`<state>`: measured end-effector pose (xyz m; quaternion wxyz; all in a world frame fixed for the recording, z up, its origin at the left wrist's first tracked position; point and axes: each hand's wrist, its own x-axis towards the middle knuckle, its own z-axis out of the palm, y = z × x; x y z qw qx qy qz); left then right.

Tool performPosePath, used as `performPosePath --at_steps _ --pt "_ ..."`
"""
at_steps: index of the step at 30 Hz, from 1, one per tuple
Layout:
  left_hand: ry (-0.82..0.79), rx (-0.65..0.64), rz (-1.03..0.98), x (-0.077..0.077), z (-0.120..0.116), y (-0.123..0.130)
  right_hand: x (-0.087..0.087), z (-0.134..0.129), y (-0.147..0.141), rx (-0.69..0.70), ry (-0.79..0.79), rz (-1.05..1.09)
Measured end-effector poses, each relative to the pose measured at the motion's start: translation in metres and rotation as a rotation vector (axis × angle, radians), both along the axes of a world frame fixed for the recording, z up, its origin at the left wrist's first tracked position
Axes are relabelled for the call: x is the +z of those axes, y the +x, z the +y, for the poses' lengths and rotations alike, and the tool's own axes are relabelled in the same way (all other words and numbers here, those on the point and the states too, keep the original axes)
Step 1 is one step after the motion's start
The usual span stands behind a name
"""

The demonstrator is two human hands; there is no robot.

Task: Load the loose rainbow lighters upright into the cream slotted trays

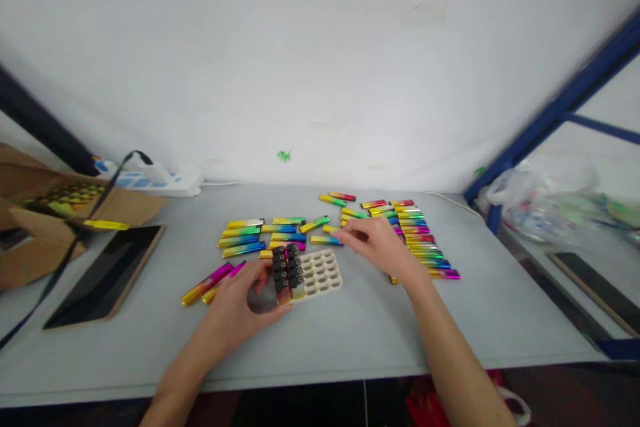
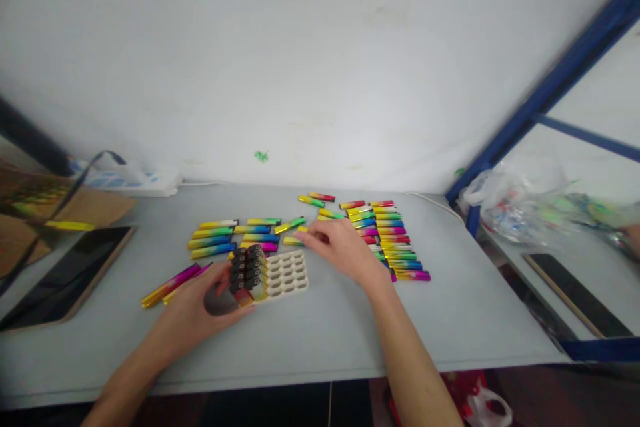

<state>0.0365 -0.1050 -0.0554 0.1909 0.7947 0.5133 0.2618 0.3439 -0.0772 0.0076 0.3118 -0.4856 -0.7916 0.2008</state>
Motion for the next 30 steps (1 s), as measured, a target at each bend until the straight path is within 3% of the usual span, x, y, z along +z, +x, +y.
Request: performPosePath --at_steps 6,9,14,18,24,27,30 --pt "0.011 -0.071 0.033 0.012 0.007 0.004 0.004 0.020 0.055 -0.413 0.161 0.003" --pt "-0.011 -0.146 0.081 0.020 0.014 0.014 0.005 0.027 0.073 -0.507 0.177 0.049" --pt "-0.075 -0.366 0.100 0.032 0.031 0.042 -0.002 0.040 0.084 -0.514 0.168 0.069" --pt "-0.101 -0.416 0.115 0.037 0.042 0.064 -0.018 0.048 0.088 -0.522 0.169 -0.014" --pt "-0.158 -0.490 0.212 0.045 0.056 0.085 -0.029 0.057 0.087 -0.321 0.101 -0.135" --pt "-0.154 -0.606 0.203 0.050 0.061 0.088 -0.030 0.068 0.077 -0.241 0.087 -0.294" --pt "-0.142 -0.634 0.177 0.050 0.062 0.084 -0.032 0.080 0.068 -0.211 0.049 -0.462"
